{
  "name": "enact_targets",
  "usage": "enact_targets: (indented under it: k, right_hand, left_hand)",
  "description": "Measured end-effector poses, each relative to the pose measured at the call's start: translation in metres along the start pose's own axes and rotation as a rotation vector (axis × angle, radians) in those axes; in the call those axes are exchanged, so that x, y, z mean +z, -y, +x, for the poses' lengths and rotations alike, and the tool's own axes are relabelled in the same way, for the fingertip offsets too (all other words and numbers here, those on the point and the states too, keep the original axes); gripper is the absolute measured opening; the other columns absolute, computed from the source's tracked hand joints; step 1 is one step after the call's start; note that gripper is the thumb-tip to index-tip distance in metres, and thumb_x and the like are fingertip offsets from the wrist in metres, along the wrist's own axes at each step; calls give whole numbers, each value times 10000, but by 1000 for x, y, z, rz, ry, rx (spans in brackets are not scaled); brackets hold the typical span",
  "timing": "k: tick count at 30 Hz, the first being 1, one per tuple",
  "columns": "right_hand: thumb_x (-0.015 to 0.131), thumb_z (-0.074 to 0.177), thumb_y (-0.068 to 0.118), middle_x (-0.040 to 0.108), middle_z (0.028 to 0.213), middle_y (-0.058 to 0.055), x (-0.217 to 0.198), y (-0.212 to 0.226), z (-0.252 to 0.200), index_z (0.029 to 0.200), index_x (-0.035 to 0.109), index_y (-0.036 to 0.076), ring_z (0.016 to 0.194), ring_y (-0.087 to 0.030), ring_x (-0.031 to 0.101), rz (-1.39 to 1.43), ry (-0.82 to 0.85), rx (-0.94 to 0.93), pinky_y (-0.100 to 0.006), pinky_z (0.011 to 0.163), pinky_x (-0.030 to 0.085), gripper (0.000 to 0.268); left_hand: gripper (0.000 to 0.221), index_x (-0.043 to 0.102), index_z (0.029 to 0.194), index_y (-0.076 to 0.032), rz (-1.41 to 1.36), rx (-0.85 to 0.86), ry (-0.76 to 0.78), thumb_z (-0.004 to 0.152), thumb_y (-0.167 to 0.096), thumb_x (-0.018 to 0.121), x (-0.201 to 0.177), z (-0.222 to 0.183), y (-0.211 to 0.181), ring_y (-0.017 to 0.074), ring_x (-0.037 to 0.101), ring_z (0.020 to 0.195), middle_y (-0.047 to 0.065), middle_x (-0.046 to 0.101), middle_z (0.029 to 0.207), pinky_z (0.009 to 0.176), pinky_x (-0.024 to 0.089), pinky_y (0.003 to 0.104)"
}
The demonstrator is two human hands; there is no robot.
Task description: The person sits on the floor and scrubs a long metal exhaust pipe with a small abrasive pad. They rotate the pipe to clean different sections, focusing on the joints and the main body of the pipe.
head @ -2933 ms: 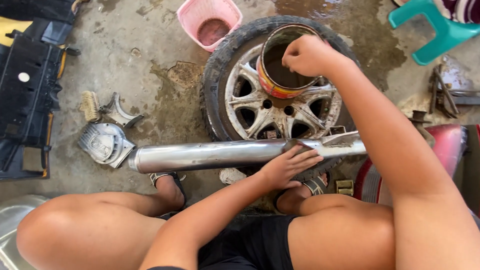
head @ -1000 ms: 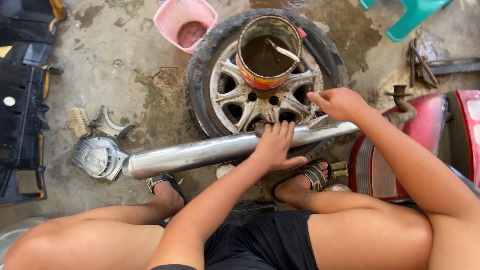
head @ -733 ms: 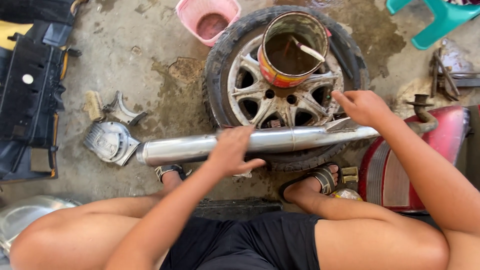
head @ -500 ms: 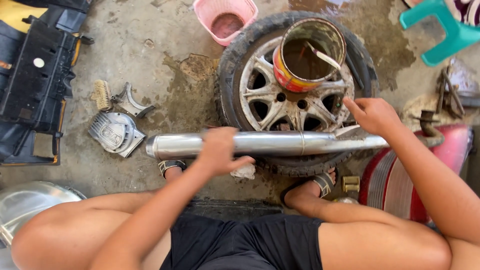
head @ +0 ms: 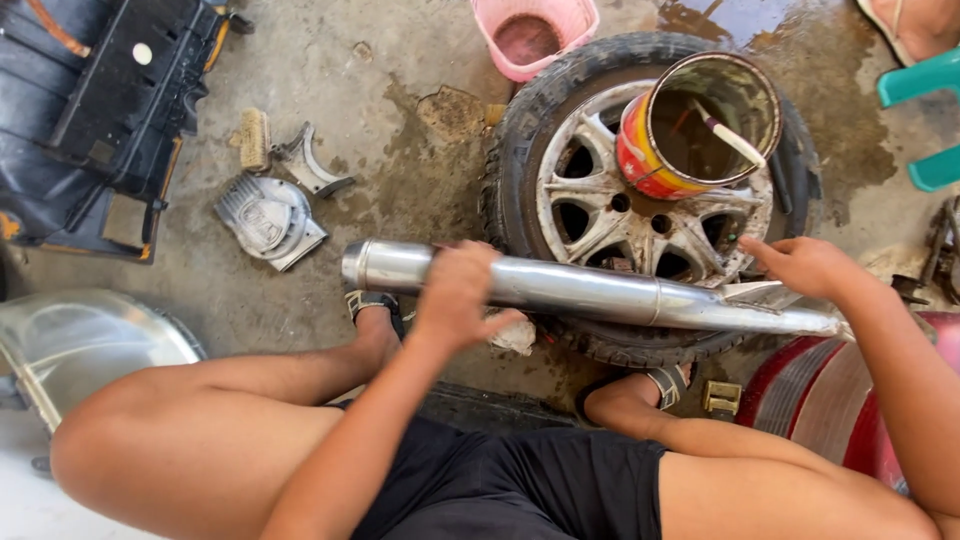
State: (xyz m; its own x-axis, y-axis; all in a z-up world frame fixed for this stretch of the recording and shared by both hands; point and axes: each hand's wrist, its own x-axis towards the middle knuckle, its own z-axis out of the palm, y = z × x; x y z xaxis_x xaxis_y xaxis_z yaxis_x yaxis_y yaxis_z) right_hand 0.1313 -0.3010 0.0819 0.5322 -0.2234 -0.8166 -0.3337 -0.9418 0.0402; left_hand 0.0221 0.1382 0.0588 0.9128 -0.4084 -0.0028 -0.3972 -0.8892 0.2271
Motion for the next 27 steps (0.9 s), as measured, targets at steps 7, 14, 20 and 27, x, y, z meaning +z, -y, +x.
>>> enact_targets:
  k: [7,14,20,27]
  right_hand:
    - [176,982,776,537,1540,-206,4,11,1,1506,521,50,1391,-402,545,-220,-60,-20,-566,1122,463,960]
    - [752,745,665,705,1334,-168,30,77,-46,1328,638,81,1233,-348,681,-240,42,-424,-482,1079,544,833]
    - [1018,539,561,731,1245,-119,71,34,26,1356,605,143,1203,-317,702,-492,1,-610,-447,1023,579,1006]
    - [908,588,444,743,1191,-101,72,33,25,1380,615,118,1126,-298,734,-578,-37,-670,-444,974,601,905]
  left_hand:
    - [1071,561,1354,-72,-13,-354,-66,849,-904,113,17,-13,29,321,473,1358,143,564,1433,1178,269,546]
    - [1167,329,1534,-17,-19,94,23,686,-780,576,79,20,-91,369,337,1468,208,388,1560,1234,220,513]
    - [1115,518,1418,-89,94,95,98,478,-502,953,132,23,18,276,590,1195,106,629,1241,1016,437,437]
    - [982,531,1335,-135,152,46,295,495,-543,836,76,11,70,243,620,1127,42,638,1155,976,447,431]
